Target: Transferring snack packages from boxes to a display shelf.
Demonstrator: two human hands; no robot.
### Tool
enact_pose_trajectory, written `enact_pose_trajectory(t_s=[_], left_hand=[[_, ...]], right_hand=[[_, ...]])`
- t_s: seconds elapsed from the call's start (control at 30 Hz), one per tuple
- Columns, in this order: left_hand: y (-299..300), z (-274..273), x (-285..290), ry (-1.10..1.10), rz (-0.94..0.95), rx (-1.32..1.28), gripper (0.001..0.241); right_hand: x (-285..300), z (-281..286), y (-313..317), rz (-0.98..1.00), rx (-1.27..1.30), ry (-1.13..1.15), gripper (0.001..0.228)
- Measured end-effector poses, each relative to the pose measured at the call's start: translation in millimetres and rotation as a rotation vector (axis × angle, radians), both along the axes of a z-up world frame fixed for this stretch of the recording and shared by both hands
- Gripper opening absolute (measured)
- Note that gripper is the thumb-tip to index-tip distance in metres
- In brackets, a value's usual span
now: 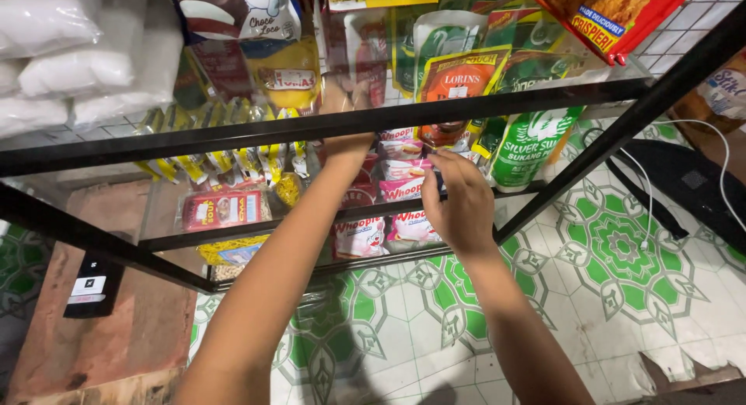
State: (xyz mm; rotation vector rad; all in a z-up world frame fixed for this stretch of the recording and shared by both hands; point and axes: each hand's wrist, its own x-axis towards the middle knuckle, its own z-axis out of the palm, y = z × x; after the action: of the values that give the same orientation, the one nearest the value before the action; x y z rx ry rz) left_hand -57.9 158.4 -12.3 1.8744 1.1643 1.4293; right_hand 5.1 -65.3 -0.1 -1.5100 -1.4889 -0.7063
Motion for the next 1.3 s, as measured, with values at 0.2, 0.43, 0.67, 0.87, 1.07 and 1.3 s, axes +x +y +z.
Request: enact_pose_trajectory(t_s=[0.2, 0.43, 0.67, 0.87, 1.07, 1.3], left_hand=[[-14, -17, -23, -0.08, -0.199, 0.006, 0.033], [-54, -9, -91, 0.056, -0.424, -0.049, 0.021], [-88, 15, -123, -0.072, -0.588, -0.208, 0.031], [-90, 5, -98, 0.021, -0.679, -0.293, 0.029], [-80, -36, -33, -0.343, -1.136, -0.297, 0.036], [-103, 11, -15, -0.033, -0.754, -0.175, 0.032]], right_hand=[[-4, 4, -4, -0.008, -0.049, 0.054, 0.016], [-17, 17, -12, 0.108, -0.035, 0.094, 0.026], [-49, 23, -16, 0.207, -0.025, 0.194, 0.053], [-42, 11, -19, 0.211, 0.019, 0.284, 0.063], [-20, 7, -32, 0.1, 0.057, 0.341, 0.062], [-2, -6, -22, -0.098, 0.074, 0.232, 0.055]])
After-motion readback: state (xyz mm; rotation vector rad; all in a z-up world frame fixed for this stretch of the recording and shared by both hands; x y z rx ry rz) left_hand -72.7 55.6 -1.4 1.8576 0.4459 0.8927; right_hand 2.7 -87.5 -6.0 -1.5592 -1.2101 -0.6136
